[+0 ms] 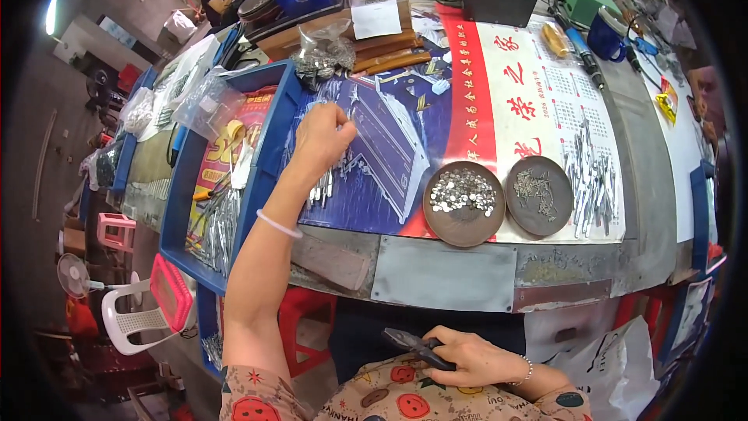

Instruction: Assembling small metal pins and components using pliers at a workbench.

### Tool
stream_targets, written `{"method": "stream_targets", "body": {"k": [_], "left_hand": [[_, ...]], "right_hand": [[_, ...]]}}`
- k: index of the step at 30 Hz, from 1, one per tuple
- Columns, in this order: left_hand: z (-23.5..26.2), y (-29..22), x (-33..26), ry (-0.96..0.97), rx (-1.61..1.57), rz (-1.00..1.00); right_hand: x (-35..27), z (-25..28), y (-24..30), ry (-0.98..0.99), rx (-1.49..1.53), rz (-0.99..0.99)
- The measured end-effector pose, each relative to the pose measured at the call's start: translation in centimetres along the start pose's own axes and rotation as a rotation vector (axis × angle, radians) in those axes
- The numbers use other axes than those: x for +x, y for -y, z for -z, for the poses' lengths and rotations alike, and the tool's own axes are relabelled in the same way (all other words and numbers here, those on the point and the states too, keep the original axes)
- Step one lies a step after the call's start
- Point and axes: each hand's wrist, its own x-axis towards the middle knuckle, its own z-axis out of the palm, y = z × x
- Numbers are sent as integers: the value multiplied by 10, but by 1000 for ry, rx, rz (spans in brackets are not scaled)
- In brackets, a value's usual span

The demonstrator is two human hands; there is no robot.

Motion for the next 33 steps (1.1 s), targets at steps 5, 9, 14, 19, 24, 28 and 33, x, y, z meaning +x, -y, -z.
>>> {"method": "stream_targets", "body": {"k": [5, 9, 14, 19, 24, 28, 33], "left_hand": [[46, -33, -42, -92, -548, 17], [63, -45, -102, -114, -1037, 0], [58, -47, -179, -49, -1306, 122], [32, -41, -202, -153, -1495, -56], [13, -36, -207, -109, -1484, -140], [9, -35, -207, -117, -1308, -210], [14, -31, -205, -151, -1291, -227]], "right_hand": [[-1, -10, 6, -30, -3, 105], [3, -21, 9, -110, -55, 202], [11, -17, 28, -170, -115, 117], [24, -8, 49, -378, -296, 209], [43, 9, 76, -474, -471, 223], [56, 25, 104, -521, -709, 342], [79, 29, 121, -413, -971, 287]]}}
